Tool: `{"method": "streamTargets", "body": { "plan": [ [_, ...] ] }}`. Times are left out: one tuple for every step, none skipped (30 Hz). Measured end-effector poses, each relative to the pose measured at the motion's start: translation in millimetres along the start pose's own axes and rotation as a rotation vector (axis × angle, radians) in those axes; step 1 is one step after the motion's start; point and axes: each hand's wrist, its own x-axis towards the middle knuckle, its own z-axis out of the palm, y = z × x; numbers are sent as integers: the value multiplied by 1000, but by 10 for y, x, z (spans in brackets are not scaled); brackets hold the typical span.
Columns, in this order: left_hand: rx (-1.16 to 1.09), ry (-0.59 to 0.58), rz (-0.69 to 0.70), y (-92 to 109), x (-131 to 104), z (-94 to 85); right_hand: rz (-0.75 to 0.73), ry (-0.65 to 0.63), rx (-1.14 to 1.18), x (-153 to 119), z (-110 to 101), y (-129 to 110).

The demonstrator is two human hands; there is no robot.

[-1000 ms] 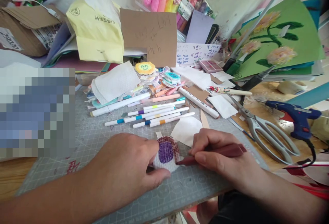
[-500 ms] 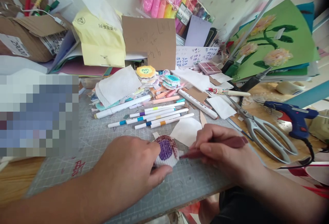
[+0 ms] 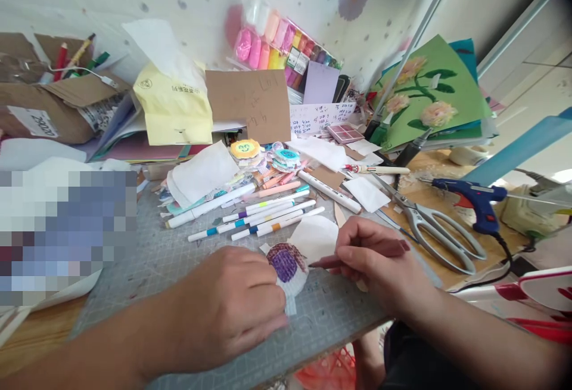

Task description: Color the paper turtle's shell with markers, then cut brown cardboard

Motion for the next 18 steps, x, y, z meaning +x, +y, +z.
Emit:
{"method": "streamTargets", "body": {
  "plan": [
    [1,-14,19,-10,1,8,-13,-11,-18,-7,2,-2],
    [7,-18,32,-15,3,15,-21,-22,-44,-10,5,-5],
    [16,-19,38,-17,4,21,-29,-36,-72,-10,9,-11],
    [24,-20,42,-18,6,26,-35,-54,-101,-8,13,-16],
    [30,-21,48,-18,7,29,-45,-68,-130,-5,15,-21],
    [33,-24,52,-18,7,34,-57,-75,-157,-2,15,-24],
    [32,-25,55,-19,7,39,-67,-74,-178,1,13,-25],
    [30,-25,54,-22,5,45,-69,-65,-196,4,10,-23],
    [28,-21,50,-26,2,53,-67,-48,-214,6,6,-20],
    [29,-17,43,-30,-2,61,-66,-33,-233,8,1,-17],
    [29,-15,35,-34,-5,69,-66,-23,-248,9,-3,-13],
    [27,-20,25,-36,-8,75,-61,-25,-256,10,-7,-10],
    [19,-32,18,-36,-10,80,-45,-35,-251,11,-10,-7],
    [10,-45,14,-34,-10,82,-21,-52,-233,11,-12,-6],
    [2,-57,9,-30,-8,83,6,-65,-209,11,-13,-5],
    [-4,-64,3,-25,-6,83,26,-68,-182,11,-14,-4],
    [-10,-67,-2,-20,-3,82,34,-58,-163,11,-14,-5],
    [-12,-67,-12,-14,0,82,27,-40,-160,11,-13,-6]
  ]
}}
